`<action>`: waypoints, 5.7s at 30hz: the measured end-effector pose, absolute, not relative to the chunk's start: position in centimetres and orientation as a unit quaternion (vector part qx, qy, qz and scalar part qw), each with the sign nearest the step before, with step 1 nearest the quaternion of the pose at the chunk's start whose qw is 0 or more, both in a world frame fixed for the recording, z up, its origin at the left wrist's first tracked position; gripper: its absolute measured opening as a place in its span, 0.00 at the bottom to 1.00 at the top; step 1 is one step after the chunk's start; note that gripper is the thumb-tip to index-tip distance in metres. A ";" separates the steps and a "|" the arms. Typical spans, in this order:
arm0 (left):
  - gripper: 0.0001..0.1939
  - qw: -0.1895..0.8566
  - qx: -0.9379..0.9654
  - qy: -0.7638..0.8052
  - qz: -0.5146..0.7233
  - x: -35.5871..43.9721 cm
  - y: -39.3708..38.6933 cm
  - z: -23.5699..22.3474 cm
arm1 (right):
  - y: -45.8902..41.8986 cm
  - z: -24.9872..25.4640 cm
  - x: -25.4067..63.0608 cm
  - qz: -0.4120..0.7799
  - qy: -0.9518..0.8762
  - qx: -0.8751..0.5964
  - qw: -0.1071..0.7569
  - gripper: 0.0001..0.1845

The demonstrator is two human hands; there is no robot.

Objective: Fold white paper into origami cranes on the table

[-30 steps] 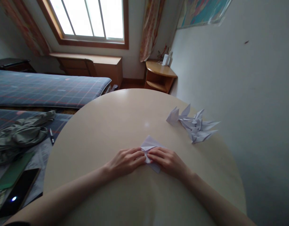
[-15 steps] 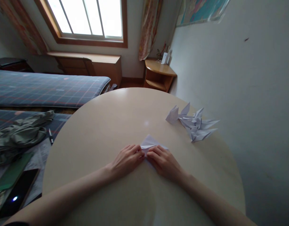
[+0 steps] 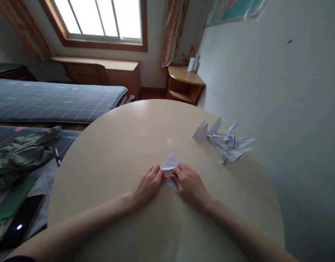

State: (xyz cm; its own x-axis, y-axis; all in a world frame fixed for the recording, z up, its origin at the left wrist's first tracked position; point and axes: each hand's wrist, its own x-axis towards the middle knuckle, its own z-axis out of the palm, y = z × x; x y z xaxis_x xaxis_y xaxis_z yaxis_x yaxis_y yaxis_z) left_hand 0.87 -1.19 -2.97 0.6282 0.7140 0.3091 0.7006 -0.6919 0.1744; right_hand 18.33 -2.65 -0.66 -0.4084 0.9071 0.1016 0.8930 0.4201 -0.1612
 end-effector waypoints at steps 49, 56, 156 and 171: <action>0.10 0.165 0.855 0.459 0.178 1.2 -1.0 -1.3 | -2.5 -0.2 17.9 0.017 -0.832 -0.552 0.059 0.10; 0.12 0.174 0.840 0.489 0.158 0.9 -0.6 -0.3 | -2.7 0.0 17.7 0.039 -0.815 -0.571 0.089 0.08; 0.10 0.111 0.798 0.284 0.520 0.6 1.6 -1.0 | -1.0 1.5 18.5 0.598 -0.399 -0.545 0.432 0.17; 0.13 0.195 0.864 0.326 0.331 -0.6 2.3 -2.5 | -1.5 -1.8 18.3 0.015 -0.757 -0.592 0.278 0.08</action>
